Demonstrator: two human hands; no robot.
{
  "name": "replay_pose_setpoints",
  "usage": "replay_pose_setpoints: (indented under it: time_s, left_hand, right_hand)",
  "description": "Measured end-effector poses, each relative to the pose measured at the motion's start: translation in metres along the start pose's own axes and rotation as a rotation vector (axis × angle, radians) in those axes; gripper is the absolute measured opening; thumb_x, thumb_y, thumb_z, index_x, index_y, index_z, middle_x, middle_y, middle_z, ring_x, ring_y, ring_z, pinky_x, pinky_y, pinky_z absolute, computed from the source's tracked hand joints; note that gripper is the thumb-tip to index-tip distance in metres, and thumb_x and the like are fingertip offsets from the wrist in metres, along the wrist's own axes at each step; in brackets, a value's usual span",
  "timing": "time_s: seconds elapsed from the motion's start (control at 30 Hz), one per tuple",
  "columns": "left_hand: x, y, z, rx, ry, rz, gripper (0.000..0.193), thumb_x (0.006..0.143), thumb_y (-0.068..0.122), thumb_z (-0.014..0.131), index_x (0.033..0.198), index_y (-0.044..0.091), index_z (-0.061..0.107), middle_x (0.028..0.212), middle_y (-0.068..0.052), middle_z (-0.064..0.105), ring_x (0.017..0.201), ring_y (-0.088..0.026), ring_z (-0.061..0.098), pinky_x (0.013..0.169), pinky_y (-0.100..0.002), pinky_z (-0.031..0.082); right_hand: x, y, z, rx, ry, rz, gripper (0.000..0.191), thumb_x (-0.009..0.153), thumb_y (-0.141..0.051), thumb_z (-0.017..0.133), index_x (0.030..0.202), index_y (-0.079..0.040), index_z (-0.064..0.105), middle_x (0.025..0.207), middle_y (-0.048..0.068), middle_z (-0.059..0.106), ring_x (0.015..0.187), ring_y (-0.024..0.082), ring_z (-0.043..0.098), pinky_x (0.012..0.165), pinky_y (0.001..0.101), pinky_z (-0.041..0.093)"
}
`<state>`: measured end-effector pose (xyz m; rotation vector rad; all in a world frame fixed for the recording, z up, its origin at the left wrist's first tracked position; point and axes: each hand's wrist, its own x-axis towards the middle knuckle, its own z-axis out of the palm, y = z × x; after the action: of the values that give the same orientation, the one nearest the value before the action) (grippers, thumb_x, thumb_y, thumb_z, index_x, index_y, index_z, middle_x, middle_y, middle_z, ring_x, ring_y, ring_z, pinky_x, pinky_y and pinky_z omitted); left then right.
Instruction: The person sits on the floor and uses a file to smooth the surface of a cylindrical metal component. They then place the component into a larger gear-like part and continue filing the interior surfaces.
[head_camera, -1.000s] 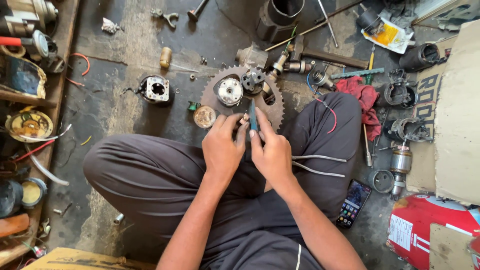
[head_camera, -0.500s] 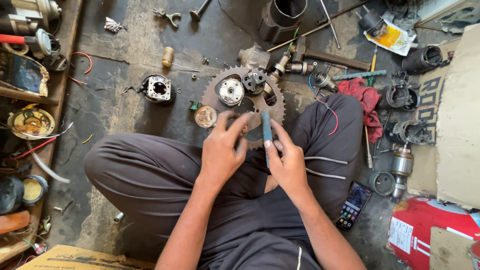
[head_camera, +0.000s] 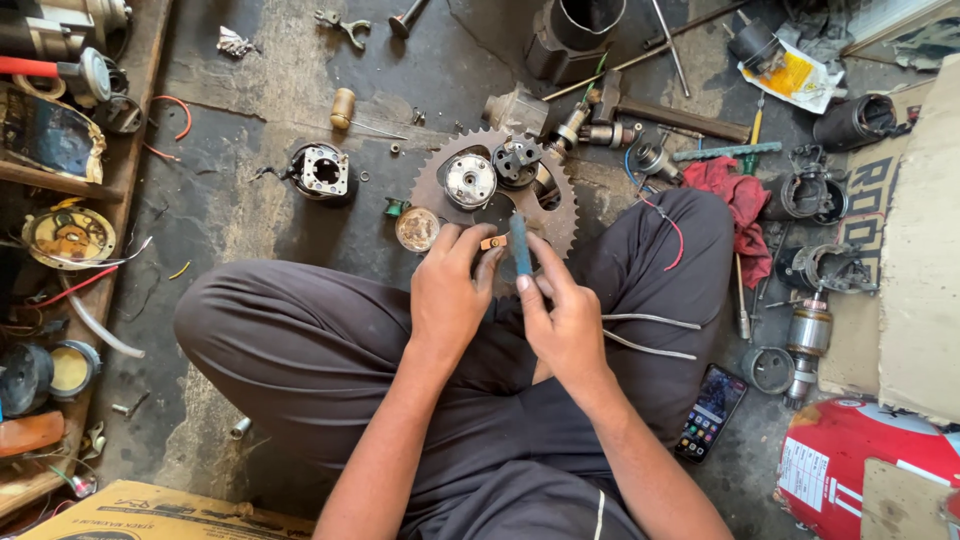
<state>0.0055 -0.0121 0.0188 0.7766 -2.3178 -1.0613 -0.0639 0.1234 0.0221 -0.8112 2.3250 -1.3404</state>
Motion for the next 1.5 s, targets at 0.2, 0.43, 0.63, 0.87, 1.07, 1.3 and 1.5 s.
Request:
replay_pose_setpoints:
  time_s: [0.2, 0.43, 0.63, 0.87, 1.07, 1.3, 1.5]
  left_hand:
    - [-0.001, -0.002, 0.003, 0.054, -0.035, -0.002, 0.024, 0.093, 0.011, 0.071, 0.116, 0.010, 0.071, 0.099, -0.012, 0.063, 0.084, -0.037, 0.067, 0.070, -0.045, 0.053]
    - [-0.002, -0.004, 0.006, 0.064, -0.017, 0.019, 0.025, 0.091, 0.008, 0.069, 0.116, 0.008, 0.069, 0.101, -0.013, 0.062, 0.086, -0.038, 0.066, 0.071, -0.046, 0.053]
    - [-0.003, -0.006, 0.010, 0.064, -0.026, 0.020, 0.024, 0.092, 0.008, 0.069, 0.116, 0.006, 0.068, 0.102, -0.013, 0.063, 0.086, -0.037, 0.066, 0.070, -0.045, 0.053]
    - [-0.004, -0.007, 0.013, 0.084, -0.005, 0.028, 0.032, 0.085, 0.003, 0.067, 0.117, 0.006, 0.068, 0.101, -0.014, 0.063, 0.087, -0.038, 0.066, 0.072, -0.046, 0.053]
    - [-0.005, -0.006, 0.016, 0.075, -0.012, 0.031, 0.025, 0.090, 0.006, 0.068, 0.115, 0.006, 0.068, 0.101, -0.013, 0.063, 0.088, -0.037, 0.066, 0.073, -0.046, 0.053]
    - [-0.004, -0.003, 0.014, 0.066, 0.005, 0.032, 0.024, 0.090, 0.008, 0.067, 0.115, 0.007, 0.069, 0.099, -0.013, 0.064, 0.088, -0.038, 0.066, 0.072, -0.046, 0.053]
    - [-0.004, -0.003, 0.009, 0.072, -0.034, 0.041, 0.025, 0.091, 0.009, 0.067, 0.116, 0.007, 0.070, 0.098, -0.014, 0.063, 0.086, -0.039, 0.065, 0.070, -0.047, 0.052]
  right_hand:
    - [0.007, 0.000, 0.008, -0.090, 0.044, -0.098, 0.045, 0.099, -0.010, 0.063, 0.142, -0.007, 0.056, 0.070, 0.017, 0.061, 0.055, 0.029, 0.060, 0.055, 0.0348, 0.046]
    - [-0.003, -0.002, 0.010, -0.122, 0.060, -0.032, 0.047, 0.098, -0.010, 0.063, 0.144, -0.008, 0.056, 0.066, 0.019, 0.058, 0.054, 0.033, 0.061, 0.056, 0.0401, 0.049]
    - [0.001, -0.007, 0.018, -0.220, 0.084, -0.124, 0.048, 0.097, -0.009, 0.061, 0.145, -0.010, 0.055, 0.073, 0.019, 0.066, 0.063, 0.037, 0.068, 0.057, 0.0446, 0.050]
    - [-0.003, -0.010, 0.018, -0.171, 0.080, -0.118, 0.049, 0.098, -0.010, 0.060, 0.146, -0.010, 0.053, 0.074, 0.020, 0.066, 0.065, 0.038, 0.069, 0.057, 0.0441, 0.050]
    - [0.009, -0.009, 0.017, -0.147, 0.084, -0.035, 0.048, 0.098, -0.010, 0.061, 0.145, -0.010, 0.055, 0.070, 0.022, 0.063, 0.059, 0.037, 0.067, 0.055, 0.0430, 0.048]
    - [0.009, -0.010, 0.017, -0.099, 0.084, -0.053, 0.051, 0.097, -0.011, 0.059, 0.147, -0.008, 0.053, 0.068, 0.020, 0.062, 0.057, 0.035, 0.066, 0.053, 0.0408, 0.048]
    - [0.015, -0.006, 0.019, -0.121, 0.076, 0.026, 0.049, 0.097, -0.012, 0.060, 0.145, -0.010, 0.054, 0.068, 0.022, 0.063, 0.058, 0.038, 0.067, 0.054, 0.0429, 0.049]
